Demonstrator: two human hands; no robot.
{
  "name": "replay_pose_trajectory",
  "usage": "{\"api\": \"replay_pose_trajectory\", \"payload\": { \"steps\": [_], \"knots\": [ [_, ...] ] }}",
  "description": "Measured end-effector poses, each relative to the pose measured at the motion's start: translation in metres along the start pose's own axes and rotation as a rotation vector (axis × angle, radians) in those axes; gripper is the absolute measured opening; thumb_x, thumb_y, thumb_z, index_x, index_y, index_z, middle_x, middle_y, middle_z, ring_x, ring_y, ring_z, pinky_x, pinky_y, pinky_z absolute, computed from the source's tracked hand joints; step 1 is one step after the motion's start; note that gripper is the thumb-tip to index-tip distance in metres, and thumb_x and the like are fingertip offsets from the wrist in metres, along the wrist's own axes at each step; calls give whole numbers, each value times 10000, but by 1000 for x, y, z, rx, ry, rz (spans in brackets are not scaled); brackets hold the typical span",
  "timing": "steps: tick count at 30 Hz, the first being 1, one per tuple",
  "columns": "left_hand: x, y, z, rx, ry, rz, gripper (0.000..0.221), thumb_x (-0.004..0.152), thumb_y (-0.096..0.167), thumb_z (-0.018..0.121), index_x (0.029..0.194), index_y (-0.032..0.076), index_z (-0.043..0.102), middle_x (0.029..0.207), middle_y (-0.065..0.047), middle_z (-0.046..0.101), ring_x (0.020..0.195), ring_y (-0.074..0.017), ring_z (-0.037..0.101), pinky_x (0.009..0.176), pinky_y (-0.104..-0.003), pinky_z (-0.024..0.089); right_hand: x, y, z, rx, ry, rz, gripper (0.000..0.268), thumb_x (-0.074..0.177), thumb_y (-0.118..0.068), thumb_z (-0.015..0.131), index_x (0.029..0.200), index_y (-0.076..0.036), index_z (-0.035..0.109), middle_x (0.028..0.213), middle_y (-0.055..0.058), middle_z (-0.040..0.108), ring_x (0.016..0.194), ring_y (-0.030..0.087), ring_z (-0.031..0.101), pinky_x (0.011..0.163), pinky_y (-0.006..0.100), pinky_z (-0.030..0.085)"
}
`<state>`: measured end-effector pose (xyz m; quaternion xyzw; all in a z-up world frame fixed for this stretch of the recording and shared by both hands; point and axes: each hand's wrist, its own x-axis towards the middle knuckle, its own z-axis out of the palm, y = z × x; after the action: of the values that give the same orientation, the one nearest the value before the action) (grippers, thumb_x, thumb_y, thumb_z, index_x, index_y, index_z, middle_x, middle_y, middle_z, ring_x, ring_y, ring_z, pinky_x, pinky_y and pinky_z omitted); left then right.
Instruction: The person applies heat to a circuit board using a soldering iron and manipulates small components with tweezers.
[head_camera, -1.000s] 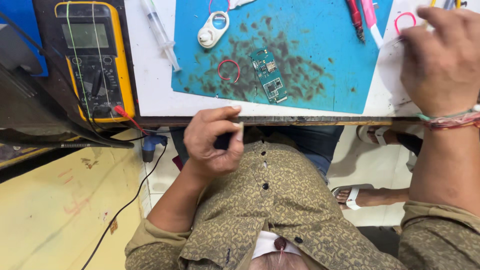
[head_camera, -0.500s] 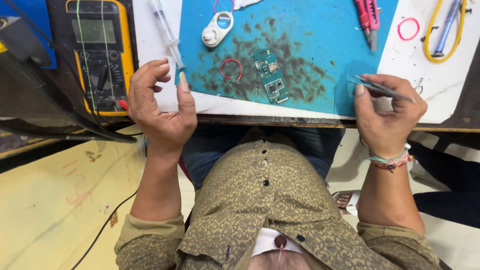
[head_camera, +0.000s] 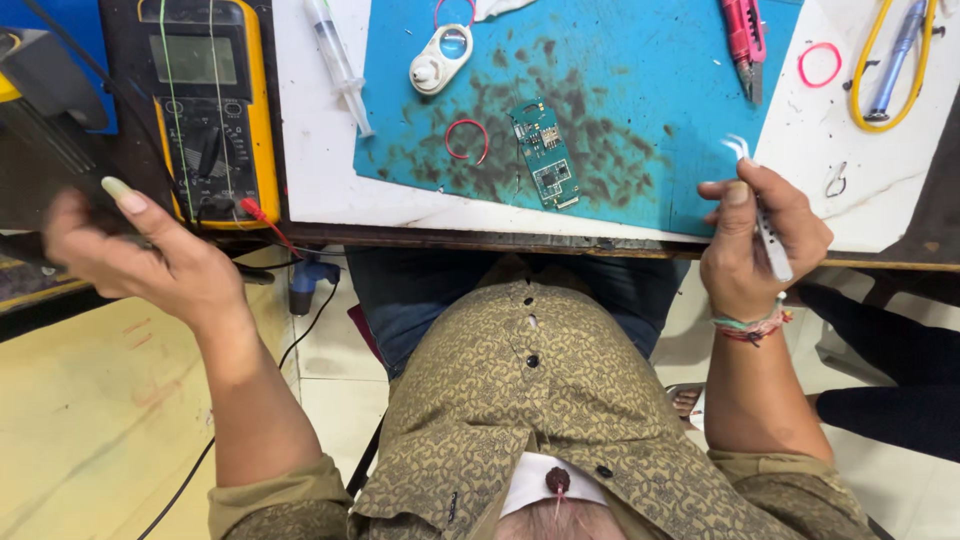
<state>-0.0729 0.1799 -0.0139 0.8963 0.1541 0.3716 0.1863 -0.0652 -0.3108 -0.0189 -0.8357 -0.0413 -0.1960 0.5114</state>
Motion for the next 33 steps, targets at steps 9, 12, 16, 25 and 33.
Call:
{"api": "replay_pose_trajectory", "payload": {
  "steps": [9,12,16,25,33],
  "knots": [
    [17,-23,-7,-100,66,93,254,1227,186,533,1270,-63,504,1133,-197,576,1031,-328,553,949,-443,468,6,-42,47,-15,-216,-421,171,1025,14,637,1182,-53,642,1015,105,769,786,209,750,689,328,578],
    [32,2,-19,-53,79,199,236,1219,160,537,1280,-64,497,1159,-191,560,1055,-323,553,970,-436,465,10,-73,64,-78,-376,-550,244,940,-17,717,1157,-110,656,1091,80,766,774,220,700,651,349,529],
    [0,70,-37,-218,-215,249,301,1205,233,569,1324,-38,515,1210,-179,581,1038,-314,618,930,-392,515,32,-102,95,104,-434,-934,338,983,-81,754,1297,-90,631,1293,178,681,842,211,716,680,318,550],
    [-35,126,-45,-230,-466,382,363,1066,312,707,1243,0,654,945,-105,661,792,-302,637,763,-422,470,42,-119,133,-186,-429,-820,371,1014,-91,684,1379,-108,621,1469,111,619,758,143,614,717,309,523],
    [-92,130,-18,-813,-476,282,413,999,477,622,1139,92,571,1080,-91,676,1014,-265,662,894,-435,499,59,-123,133,-144,-343,-804,336,1029,-89,702,1356,-114,628,1429,74,653,789,128,647,698,308,512]
  ]
}}
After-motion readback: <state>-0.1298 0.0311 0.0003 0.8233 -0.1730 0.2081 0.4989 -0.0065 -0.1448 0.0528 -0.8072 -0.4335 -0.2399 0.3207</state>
